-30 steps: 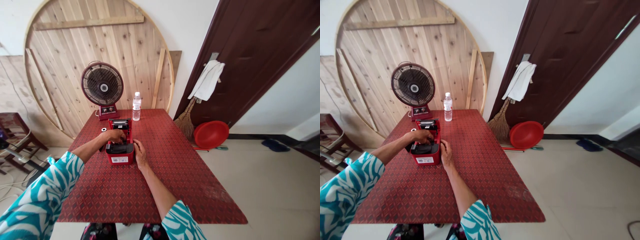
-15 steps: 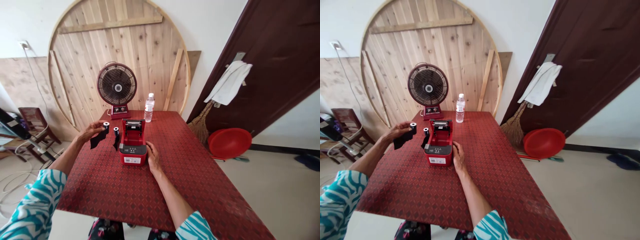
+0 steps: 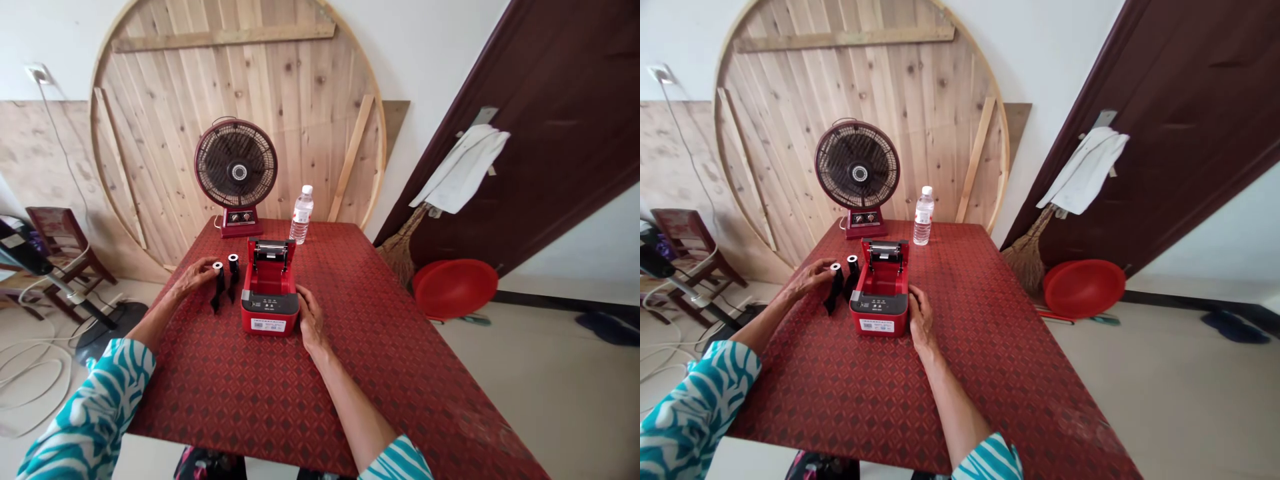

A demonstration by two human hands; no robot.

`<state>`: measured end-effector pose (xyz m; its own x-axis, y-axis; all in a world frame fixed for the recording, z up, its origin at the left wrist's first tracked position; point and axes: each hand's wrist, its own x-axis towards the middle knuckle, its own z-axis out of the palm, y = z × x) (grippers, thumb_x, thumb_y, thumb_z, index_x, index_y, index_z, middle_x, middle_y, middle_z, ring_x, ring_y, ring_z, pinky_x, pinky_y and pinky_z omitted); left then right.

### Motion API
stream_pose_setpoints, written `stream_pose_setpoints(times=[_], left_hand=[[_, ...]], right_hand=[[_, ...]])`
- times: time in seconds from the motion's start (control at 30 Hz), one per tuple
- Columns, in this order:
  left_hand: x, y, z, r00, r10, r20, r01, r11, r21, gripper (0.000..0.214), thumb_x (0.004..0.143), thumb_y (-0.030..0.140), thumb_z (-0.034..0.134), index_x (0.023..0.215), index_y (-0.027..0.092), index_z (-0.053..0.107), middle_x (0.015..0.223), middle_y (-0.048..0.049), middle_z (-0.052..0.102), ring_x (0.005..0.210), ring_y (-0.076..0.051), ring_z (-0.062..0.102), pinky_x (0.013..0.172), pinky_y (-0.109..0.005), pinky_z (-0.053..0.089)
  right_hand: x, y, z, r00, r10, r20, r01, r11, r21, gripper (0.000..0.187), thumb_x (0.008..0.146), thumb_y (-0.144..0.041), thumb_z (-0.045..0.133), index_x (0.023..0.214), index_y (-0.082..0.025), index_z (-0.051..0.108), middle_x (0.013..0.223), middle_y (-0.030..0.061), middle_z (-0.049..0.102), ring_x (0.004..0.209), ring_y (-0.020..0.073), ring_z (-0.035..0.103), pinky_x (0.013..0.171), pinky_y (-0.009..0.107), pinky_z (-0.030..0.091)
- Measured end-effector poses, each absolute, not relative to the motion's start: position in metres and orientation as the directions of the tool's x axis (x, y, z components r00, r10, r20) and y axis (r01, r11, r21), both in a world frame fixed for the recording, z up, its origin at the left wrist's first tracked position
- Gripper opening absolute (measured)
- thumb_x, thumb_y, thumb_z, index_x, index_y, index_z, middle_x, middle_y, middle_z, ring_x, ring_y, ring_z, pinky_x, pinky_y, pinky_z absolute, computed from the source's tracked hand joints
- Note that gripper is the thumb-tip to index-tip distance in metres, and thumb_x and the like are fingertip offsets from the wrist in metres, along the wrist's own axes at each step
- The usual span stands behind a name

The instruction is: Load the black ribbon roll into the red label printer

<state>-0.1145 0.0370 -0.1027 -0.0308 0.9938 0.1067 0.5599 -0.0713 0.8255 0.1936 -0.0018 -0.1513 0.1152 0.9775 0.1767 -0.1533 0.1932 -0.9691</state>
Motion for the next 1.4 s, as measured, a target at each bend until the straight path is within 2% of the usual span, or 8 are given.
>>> stream_pose_setpoints(times=[0.17,0.3,0.43,0.53,0.67,0.8,1.03,1.4], left_hand=[[-0.094,0.055,-0.079,-0.022,0.981,0.190,0.778,-0.103,0.620,0.054,0.076,0.043,0.053,0.123,0.017,0.054,0.129,-0.0108,0.057,0.116,-0.026,0.054,0.095,-0.035,0.043],[-0.075,0.075,-0.070,-0.036,0.996,0.085,0.914,-0.002,0.405,0.043,0.068,0.024,0.061,0.111,0.022,0.062,0.117,-0.0089,0.065,0.115,-0.030,0.054,0.096,-0.042,0.040],[-0.067,0.084,-0.067,-0.027,0.998,0.063,0.918,0.000,0.396,0.028,0.068,0.024,0.061,0.095,0.020,0.067,0.104,-0.0090,0.070,0.107,-0.032,0.059,0.093,-0.046,0.040],[-0.069,0.083,-0.061,0.002,0.992,0.125,0.857,-0.066,0.512,0.030,0.069,0.028,0.059,0.097,0.018,0.064,0.101,-0.0084,0.069,0.102,-0.027,0.061,0.090,-0.038,0.044],[-0.071,0.062,-0.040,0.020,0.970,0.241,0.430,-0.226,0.874,0.047,0.068,0.036,0.062,0.109,0.013,0.057,0.093,-0.0072,0.068,0.083,-0.020,0.064,0.075,-0.031,0.051],[-0.052,0.019,-0.018,0.188,0.962,0.198,0.342,-0.253,0.905,0.058,0.070,0.039,0.066,0.121,0.016,0.053,0.100,-0.0077,0.067,0.082,-0.019,0.064,0.071,-0.031,0.052],[0.004,0.013,-0.016,0.461,0.871,0.168,0.675,-0.467,0.571,0.036,0.077,0.032,0.059,0.111,0.020,0.064,0.111,-0.0040,0.067,0.101,-0.020,0.061,0.092,-0.031,0.046],[0.045,0.054,-0.026,0.475,0.859,-0.189,0.880,-0.468,0.084,0.030,0.072,0.021,0.064,0.101,0.019,0.068,0.104,-0.0066,0.070,0.097,-0.022,0.063,0.081,-0.025,0.046]], right_hand=[[0.195,-0.002,-0.151,0.110,0.976,0.190,-0.140,0.204,-0.969,0.034,0.081,-0.043,0.053,0.105,-0.023,0.064,0.109,0.0050,0.067,0.104,0.0224,0.058,0.090,0.037,0.043],[0.197,-0.003,-0.150,0.114,0.967,0.227,-0.097,0.238,-0.966,0.031,0.081,-0.041,0.054,0.104,-0.022,0.064,0.110,0.0050,0.067,0.104,0.0221,0.058,0.092,0.037,0.042],[0.197,-0.002,-0.152,0.109,0.965,0.241,-0.085,0.250,-0.964,0.031,0.082,-0.041,0.053,0.104,-0.023,0.065,0.109,0.0044,0.067,0.103,0.0219,0.058,0.091,0.036,0.043],[0.197,-0.001,-0.153,0.098,0.963,0.250,-0.084,0.258,-0.962,0.030,0.083,-0.040,0.051,0.105,-0.024,0.064,0.109,0.0042,0.067,0.104,0.0216,0.058,0.092,0.037,0.042],[0.196,0.000,-0.152,0.104,0.961,0.257,-0.092,0.266,-0.960,0.030,0.083,-0.039,0.051,0.106,-0.024,0.064,0.110,0.0040,0.067,0.104,0.0212,0.058,0.094,0.037,0.042],[0.194,0.000,-0.150,0.123,0.960,0.250,-0.106,0.264,-0.959,0.030,0.082,-0.039,0.052,0.104,-0.024,0.066,0.108,0.0040,0.067,0.102,0.0208,0.058,0.093,0.037,0.042],[0.193,0.002,-0.150,0.137,0.953,0.270,-0.098,0.284,-0.954,0.028,0.081,-0.037,0.052,0.101,-0.024,0.066,0.106,0.0035,0.067,0.101,0.0204,0.058,0.094,0.037,0.042],[0.192,0.004,-0.152,0.132,0.941,0.313,-0.109,0.327,-0.939,0.027,0.083,-0.036,0.051,0.103,-0.026,0.066,0.105,0.0018,0.067,0.103,0.0193,0.058,0.096,0.036,0.041]])
